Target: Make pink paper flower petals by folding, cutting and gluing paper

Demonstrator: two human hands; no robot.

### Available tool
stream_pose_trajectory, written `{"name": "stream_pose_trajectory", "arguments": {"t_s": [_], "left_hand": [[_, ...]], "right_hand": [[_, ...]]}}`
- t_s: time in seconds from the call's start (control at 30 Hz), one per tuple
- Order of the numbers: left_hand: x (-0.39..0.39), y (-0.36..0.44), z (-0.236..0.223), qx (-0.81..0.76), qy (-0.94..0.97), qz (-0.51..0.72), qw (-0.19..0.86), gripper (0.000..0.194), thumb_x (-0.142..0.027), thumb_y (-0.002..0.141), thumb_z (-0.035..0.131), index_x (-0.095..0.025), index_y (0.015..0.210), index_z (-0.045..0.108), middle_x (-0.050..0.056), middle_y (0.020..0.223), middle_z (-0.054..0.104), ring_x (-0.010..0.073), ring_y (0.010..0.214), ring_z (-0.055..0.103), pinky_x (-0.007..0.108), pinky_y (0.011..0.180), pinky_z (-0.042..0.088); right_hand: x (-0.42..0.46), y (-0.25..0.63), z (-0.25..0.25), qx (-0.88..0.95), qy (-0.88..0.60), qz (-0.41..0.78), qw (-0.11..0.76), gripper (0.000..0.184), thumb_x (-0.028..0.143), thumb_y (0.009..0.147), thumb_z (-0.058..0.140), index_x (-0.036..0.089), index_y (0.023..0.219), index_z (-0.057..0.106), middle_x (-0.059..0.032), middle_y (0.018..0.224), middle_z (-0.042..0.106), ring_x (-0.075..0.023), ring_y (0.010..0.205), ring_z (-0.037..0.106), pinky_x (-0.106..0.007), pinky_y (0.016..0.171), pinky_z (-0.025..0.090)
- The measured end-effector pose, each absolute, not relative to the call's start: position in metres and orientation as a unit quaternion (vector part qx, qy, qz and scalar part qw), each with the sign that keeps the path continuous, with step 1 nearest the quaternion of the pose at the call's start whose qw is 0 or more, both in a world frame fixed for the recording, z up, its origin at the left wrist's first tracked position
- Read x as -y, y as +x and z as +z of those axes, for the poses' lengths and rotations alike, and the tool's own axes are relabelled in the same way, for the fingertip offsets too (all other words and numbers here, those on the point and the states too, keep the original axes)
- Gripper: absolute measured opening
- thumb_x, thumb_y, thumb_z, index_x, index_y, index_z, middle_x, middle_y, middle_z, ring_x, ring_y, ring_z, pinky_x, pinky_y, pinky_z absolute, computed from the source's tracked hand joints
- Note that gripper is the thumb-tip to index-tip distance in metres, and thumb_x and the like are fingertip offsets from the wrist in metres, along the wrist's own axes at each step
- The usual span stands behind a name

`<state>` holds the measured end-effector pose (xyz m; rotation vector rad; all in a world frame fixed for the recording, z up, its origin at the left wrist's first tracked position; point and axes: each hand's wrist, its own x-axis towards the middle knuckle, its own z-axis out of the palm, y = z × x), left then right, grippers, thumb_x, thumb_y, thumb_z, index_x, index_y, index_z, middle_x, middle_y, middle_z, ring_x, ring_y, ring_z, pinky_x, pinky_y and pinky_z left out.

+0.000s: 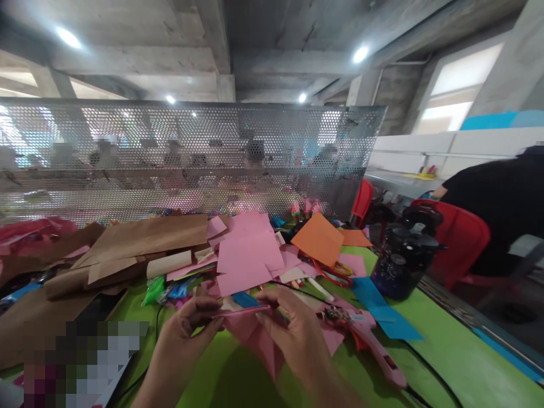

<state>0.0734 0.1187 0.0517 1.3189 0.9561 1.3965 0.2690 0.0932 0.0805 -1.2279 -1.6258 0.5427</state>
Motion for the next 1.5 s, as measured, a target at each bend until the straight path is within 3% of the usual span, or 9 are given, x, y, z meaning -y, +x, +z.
{"name": "stream_pose_trajectory", "arguments": {"t_s": [0.23, 0.57, 1.0, 1.5], "left_hand": [[-0.115, 0.074, 0.052, -0.406, 0.596, 0.544, 0.429, 0.012, -0.019, 0.072, 0.066, -0.021, 0.084, 0.067, 0.002, 0.08, 0.075, 0.0183, 0.076, 0.072, 0.027, 0.072, 0.056], [-0.114, 0.074, 0.05, -0.389, 0.585, 0.513, 0.493, 0.017, -0.024, 0.074, 0.068, -0.019, 0.089, 0.067, 0.004, 0.08, 0.074, 0.0174, 0.07, 0.07, 0.025, 0.066, 0.055], [-0.114, 0.071, 0.056, -0.375, 0.612, 0.499, 0.485, 0.013, -0.03, 0.078, 0.065, -0.017, 0.078, 0.066, 0.0, 0.067, 0.066, 0.0132, 0.061, 0.062, 0.022, 0.06, 0.049], [-0.111, 0.067, 0.061, -0.403, 0.684, 0.445, 0.414, 0.016, -0.029, 0.086, 0.054, -0.019, 0.077, 0.064, 0.0, 0.068, 0.067, 0.0171, 0.068, 0.064, 0.026, 0.067, 0.048]], "right_hand": [[-0.089, 0.263, 0.082, 0.705, -0.509, 0.232, 0.435, 0.012, 0.031, 0.082, 0.069, 0.025, 0.091, 0.072, -0.0045, 0.09, 0.072, -0.0246, 0.087, 0.065, -0.033, 0.075, 0.048], [-0.09, 0.26, 0.087, 0.665, -0.52, 0.305, 0.441, 0.012, 0.03, 0.081, 0.068, 0.02, 0.076, 0.073, -0.0035, 0.073, 0.07, -0.0211, 0.072, 0.065, -0.029, 0.065, 0.047], [-0.088, 0.261, 0.084, 0.682, -0.51, 0.278, 0.445, 0.012, 0.029, 0.083, 0.065, 0.021, 0.08, 0.073, -0.0034, 0.076, 0.07, -0.0206, 0.074, 0.064, -0.029, 0.067, 0.046], [-0.087, 0.26, 0.085, 0.704, -0.515, 0.239, 0.426, 0.013, 0.027, 0.086, 0.064, 0.022, 0.078, 0.072, -0.002, 0.073, 0.069, -0.0193, 0.073, 0.063, -0.028, 0.067, 0.044]]}}
